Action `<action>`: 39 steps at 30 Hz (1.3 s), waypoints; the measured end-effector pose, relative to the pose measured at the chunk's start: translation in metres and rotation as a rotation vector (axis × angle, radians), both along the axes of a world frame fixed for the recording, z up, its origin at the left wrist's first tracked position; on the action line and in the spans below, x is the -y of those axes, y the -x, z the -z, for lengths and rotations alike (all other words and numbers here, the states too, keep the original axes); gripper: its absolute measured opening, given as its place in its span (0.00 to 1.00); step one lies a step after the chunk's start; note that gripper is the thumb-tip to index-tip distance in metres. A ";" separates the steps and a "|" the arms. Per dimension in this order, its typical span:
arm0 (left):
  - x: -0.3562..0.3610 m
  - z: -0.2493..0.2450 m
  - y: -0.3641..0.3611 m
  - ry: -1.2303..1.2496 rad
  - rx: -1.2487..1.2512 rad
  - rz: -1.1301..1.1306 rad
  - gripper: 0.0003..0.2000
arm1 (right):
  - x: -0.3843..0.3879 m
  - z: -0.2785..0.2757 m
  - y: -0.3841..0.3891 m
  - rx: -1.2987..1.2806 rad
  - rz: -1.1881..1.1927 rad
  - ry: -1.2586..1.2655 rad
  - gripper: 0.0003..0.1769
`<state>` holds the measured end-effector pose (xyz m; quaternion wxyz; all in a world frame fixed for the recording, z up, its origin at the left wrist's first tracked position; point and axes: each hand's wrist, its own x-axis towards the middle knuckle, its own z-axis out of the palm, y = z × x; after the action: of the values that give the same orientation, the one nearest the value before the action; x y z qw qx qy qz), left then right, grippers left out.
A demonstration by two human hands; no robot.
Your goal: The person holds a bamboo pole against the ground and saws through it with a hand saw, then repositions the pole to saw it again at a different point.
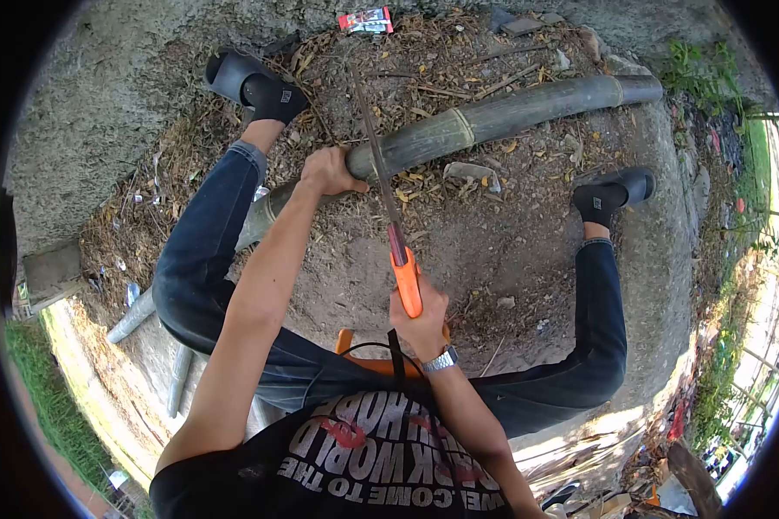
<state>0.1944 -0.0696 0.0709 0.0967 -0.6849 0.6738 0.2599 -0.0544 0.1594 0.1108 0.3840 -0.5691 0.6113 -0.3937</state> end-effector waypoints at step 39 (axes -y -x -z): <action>-0.017 -0.267 0.007 0.244 0.180 0.476 0.19 | 0.048 0.015 -0.016 0.019 0.018 0.032 0.06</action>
<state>0.1873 -0.0526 0.3381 0.1312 -0.5344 0.8306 0.0852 -0.0383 0.1116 0.0957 0.3768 -0.5661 0.6063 -0.4122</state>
